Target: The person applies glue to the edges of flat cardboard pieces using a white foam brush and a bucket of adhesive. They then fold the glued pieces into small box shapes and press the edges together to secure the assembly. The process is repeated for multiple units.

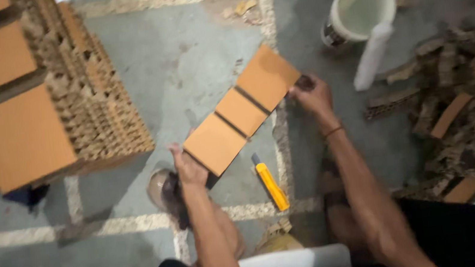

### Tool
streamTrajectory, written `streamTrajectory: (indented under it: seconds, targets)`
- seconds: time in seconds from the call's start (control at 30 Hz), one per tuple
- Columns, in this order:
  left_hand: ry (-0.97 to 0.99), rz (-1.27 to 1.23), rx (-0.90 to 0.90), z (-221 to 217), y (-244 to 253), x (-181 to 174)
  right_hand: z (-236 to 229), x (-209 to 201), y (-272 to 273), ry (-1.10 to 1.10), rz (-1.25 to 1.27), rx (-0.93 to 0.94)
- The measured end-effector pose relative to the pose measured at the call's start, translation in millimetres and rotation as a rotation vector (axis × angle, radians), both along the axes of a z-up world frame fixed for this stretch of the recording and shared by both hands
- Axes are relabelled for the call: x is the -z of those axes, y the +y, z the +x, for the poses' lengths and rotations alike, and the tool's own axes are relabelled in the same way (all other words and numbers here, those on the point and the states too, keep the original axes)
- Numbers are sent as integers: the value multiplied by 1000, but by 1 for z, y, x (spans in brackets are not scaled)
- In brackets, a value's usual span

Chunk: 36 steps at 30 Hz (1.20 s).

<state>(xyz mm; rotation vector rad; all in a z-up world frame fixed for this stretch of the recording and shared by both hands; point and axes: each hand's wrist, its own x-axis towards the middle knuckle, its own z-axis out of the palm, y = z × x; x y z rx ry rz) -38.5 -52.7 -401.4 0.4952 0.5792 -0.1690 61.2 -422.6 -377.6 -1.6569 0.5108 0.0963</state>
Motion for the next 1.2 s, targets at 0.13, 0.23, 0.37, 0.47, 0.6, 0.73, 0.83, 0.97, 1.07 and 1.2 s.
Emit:
streamTrajectory:
  seconds: [0.13, 0.23, 0.37, 0.47, 0.6, 0.73, 0.83, 0.97, 1.07, 1.2]
  targets:
    - [25, 467, 120, -3, -2, 7, -13, -14, -6, -72, 98, 311]
    - [173, 645, 177, -2, -7, 11, -21, -31, -37, -108, 1533, 628]
    - [111, 580, 133, -9, -1, 13, -4, -3, -67, -220, 1616, 855]
    - [73, 574, 71, -6, 0, 13, 1, 7, -106, -394, 1397, 769]
    - [278, 706, -66, 10, -13, 8, -3, -46, -128, -644, 662, 751]
    - [275, 940, -108, 18, -22, 17, 50, -76, -150, -572, -359, 379]
    - [85, 818, -55, 24, -35, 1, 103, -77, -159, -492, -753, 96]
    - [80, 816, -43, 29, -47, -18, 127, -65, -154, -162, -948, -49]
    - [128, 940, -13, 30, -51, -29, 129, -84, -166, -464, -1342, -81]
    - [75, 964, -43, 31, -58, -31, 108, -142, -178, -534, -619, 104]
